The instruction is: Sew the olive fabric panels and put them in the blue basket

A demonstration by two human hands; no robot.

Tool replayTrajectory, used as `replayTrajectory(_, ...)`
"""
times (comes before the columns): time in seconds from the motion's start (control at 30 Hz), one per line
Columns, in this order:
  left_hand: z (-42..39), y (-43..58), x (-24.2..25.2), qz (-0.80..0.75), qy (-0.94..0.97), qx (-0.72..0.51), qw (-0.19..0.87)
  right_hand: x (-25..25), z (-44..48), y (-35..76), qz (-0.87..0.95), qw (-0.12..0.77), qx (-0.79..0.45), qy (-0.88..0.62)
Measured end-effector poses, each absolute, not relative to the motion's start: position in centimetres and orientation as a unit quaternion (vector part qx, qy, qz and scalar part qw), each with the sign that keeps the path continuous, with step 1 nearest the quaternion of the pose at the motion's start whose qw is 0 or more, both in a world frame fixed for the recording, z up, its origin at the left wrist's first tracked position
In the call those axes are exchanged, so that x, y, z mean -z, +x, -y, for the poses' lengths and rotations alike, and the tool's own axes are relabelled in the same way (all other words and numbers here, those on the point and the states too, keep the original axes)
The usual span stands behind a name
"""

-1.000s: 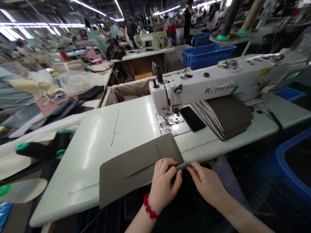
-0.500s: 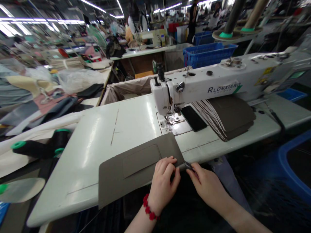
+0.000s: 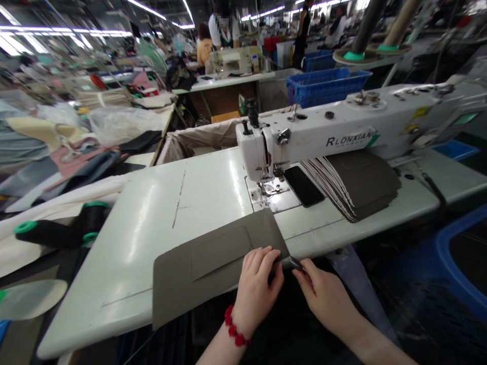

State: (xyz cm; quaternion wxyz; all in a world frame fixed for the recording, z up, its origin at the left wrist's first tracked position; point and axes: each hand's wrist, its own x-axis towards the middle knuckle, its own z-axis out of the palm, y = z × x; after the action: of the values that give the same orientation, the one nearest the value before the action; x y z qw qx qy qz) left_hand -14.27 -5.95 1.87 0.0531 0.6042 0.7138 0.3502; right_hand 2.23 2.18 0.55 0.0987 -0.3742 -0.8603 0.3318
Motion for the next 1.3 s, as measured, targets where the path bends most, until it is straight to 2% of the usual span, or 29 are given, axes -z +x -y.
replayTrajectory(0.37, 6.7, -15.3, -2.5, -0.683, 0.673, -0.269, 0.095, 0.0, -2.0, 1.3, 0.873, 0.100, -0.289, -0.380)
replayTrajectory(0.67, 6.8, -15.4, -1.9, -0.668, 0.709, -0.222, 0.038, 0.2, -1.8, 1.2, 0.891, 0.107, -0.242, -0.368)
replayTrajectory(0.9, 7.8, -17.3, -3.5, -0.665, 0.711, -0.219, 0.062, -0.5, -3.3, 2.5, 0.857, 0.159, -0.289, -0.396)
replayTrajectory(1.07, 9.5, -22.4, -5.5, -0.673, 0.729, -0.108, 0.063, -0.1, -4.4, 4.3, 0.889, 0.177, -0.248, -0.343)
replayTrajectory(1.17, 11.4, -26.3, -5.4, -0.728, 0.682, -0.036, 0.049, 1.3, -4.5, 5.6, 0.925, 0.138, -0.214, -0.281)
replayTrajectory(1.3, 14.4, -32.4, -4.8, -0.886, 0.462, 0.011, -0.029, 3.9, -4.5, 7.7, 0.941, 0.103, -0.221, -0.234)
